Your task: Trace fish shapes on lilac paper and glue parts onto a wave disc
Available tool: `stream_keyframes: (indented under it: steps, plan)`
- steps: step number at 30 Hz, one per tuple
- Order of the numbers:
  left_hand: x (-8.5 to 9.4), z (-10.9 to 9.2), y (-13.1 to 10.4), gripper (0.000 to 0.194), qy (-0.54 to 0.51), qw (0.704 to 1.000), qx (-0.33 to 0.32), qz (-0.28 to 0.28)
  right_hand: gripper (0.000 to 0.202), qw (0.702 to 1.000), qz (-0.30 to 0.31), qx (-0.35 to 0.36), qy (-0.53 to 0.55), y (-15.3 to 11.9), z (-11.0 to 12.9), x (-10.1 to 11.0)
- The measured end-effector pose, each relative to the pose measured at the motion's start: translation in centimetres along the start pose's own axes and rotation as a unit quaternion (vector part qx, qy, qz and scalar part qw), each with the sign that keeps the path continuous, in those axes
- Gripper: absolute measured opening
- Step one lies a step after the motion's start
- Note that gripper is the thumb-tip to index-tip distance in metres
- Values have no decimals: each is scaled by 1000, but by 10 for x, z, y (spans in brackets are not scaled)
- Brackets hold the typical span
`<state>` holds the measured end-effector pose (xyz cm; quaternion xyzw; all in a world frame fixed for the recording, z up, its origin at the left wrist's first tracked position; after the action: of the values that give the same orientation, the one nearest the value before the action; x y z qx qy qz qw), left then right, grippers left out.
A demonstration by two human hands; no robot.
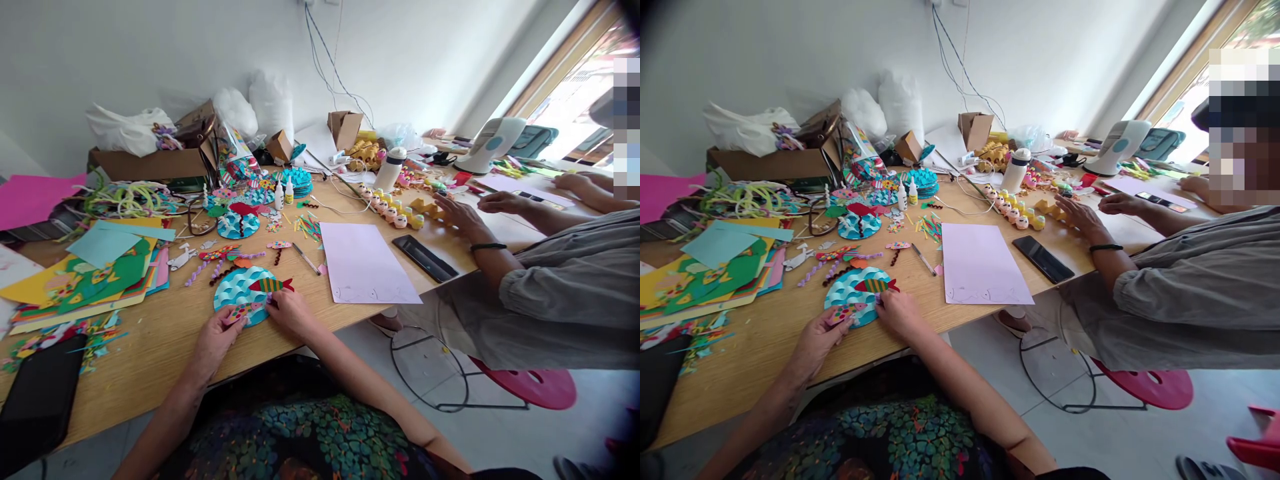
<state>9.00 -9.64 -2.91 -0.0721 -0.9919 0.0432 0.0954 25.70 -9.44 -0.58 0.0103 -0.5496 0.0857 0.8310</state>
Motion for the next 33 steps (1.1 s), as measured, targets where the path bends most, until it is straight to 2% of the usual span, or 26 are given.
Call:
stream_keyframes:
  steps: [13,33]
  plan:
    - [-2,2,0,35,0,1000,27,-10,26,1000,-24,13,8,0,-5,-6]
    - [-1,8,2,40,5,1000,20,-7,24,1000,-21,1,11,-2,-3,-7]
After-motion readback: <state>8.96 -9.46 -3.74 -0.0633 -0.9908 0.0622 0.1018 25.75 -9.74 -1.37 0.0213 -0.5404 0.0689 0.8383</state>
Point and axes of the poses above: each hand's wrist, its own y-axis towards the middle knuckle, its own x-axis out of the back of the hand, z = x × y, the point moved 3 cm from there along y, towards the middle knuckle, and after that the axes turned 1 degree about x, right-handed, at the moved point
